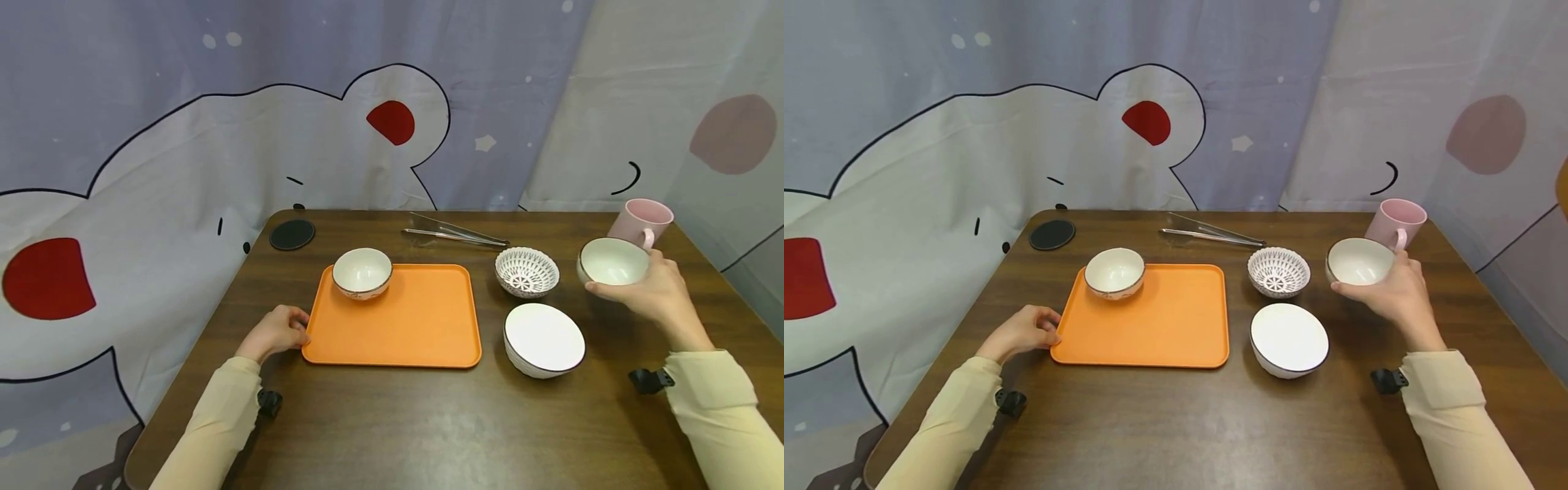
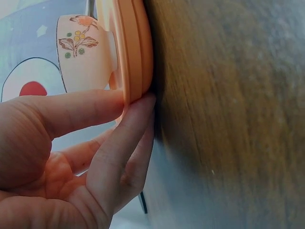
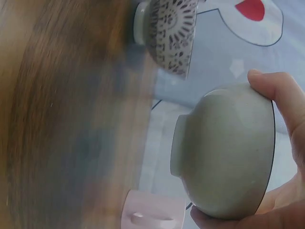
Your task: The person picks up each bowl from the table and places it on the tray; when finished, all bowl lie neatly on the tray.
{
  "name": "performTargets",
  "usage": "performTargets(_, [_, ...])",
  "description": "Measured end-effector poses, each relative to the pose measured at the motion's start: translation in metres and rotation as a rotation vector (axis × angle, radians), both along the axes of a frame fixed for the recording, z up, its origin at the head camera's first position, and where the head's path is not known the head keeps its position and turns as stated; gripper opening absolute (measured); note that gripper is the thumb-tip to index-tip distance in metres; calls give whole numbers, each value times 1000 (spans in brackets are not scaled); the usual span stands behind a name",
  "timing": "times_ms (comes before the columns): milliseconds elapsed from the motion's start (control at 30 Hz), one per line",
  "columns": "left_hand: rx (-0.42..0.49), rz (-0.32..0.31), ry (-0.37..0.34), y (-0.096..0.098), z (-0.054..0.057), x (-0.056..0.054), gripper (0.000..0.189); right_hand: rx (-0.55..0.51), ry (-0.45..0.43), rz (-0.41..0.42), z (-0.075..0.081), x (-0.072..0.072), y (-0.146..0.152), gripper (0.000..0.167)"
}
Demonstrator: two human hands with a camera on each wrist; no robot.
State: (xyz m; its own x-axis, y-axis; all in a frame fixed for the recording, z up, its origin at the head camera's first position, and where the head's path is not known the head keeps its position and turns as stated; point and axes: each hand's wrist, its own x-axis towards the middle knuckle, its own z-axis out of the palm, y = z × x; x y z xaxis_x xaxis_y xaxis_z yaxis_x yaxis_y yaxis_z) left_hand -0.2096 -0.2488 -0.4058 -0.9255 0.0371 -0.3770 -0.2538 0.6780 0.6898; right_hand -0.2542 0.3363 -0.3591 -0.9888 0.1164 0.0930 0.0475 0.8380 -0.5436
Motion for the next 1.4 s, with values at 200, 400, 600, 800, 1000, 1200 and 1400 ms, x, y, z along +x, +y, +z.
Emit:
performTargets(200, [6,-6,0,0,0,0,39,-30,-8,11,6,6,-11,125])
performTargets(400, [14,-5,4,0,1,0,40,-25,-13,24,10,10,-22,120])
performTargets(600, [24,-1,7,-1,-1,0,39,-36,14,53,11,15,-34,113])
performTargets(800, [13,7,-2,-1,-3,-1,39,-48,42,73,14,20,-46,113])
performTargets(1000, [10,2,-5,-1,-2,-2,40,-59,58,110,14,22,-55,110])
performTargets(1200, [18,-2,-4,-1,-3,-2,40,-62,27,122,14,24,-64,111])
performTargets(1400, [24,-4,10,-2,-2,0,40,-49,1,144,15,24,-73,116])
